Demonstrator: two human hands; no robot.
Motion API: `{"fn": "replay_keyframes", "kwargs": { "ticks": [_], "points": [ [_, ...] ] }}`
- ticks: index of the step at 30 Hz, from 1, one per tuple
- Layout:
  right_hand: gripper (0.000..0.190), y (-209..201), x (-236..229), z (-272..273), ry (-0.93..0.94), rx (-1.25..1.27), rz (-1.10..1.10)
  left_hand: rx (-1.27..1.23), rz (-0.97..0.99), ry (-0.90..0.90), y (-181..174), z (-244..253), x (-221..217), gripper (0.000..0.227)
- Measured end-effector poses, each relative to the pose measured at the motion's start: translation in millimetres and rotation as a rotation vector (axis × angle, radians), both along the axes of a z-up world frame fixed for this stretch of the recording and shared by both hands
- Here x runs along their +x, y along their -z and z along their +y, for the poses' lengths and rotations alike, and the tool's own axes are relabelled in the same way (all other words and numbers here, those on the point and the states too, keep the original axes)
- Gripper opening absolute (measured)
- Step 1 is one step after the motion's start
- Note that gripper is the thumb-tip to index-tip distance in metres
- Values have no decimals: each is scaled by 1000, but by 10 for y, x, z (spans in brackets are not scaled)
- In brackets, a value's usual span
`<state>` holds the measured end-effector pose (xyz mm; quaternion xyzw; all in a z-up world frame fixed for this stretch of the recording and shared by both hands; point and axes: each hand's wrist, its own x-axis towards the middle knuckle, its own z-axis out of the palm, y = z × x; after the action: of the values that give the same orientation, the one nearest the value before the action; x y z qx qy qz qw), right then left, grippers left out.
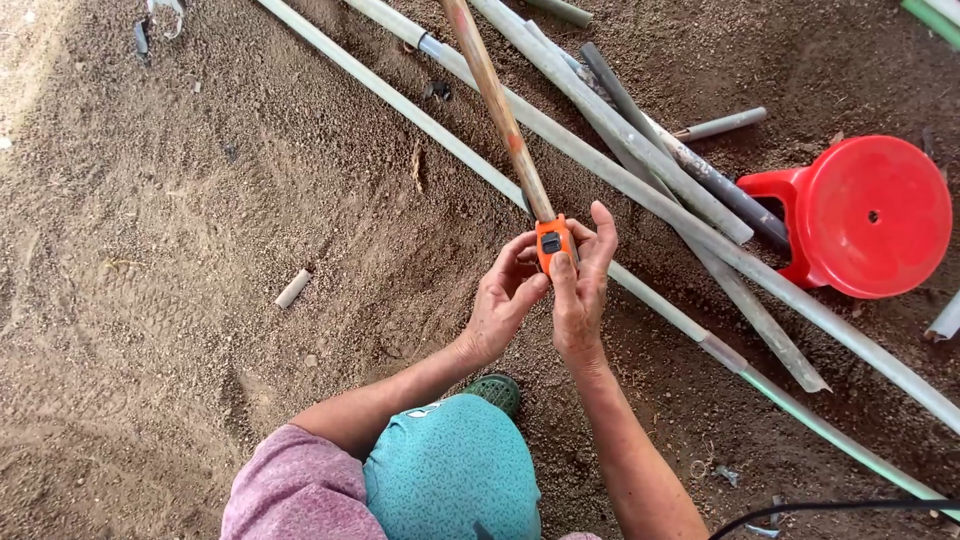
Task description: Measuring the length of various pipes and wooden sticks on the ground using a manual tape measure.
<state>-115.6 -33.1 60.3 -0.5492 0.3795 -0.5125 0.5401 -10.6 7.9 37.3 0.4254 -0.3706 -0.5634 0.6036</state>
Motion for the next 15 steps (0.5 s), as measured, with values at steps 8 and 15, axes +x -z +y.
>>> {"fn": "replay_keyframes", "kwargs": {
  "ticks": [8,15],
  "points": [
    [82,128,150,54,39,90,33,96,151,-44,-70,93,40,61],
    [78,-72,252,191,75,163,-45,83,183,-87,-45,60,-3,62]
  ]
}}
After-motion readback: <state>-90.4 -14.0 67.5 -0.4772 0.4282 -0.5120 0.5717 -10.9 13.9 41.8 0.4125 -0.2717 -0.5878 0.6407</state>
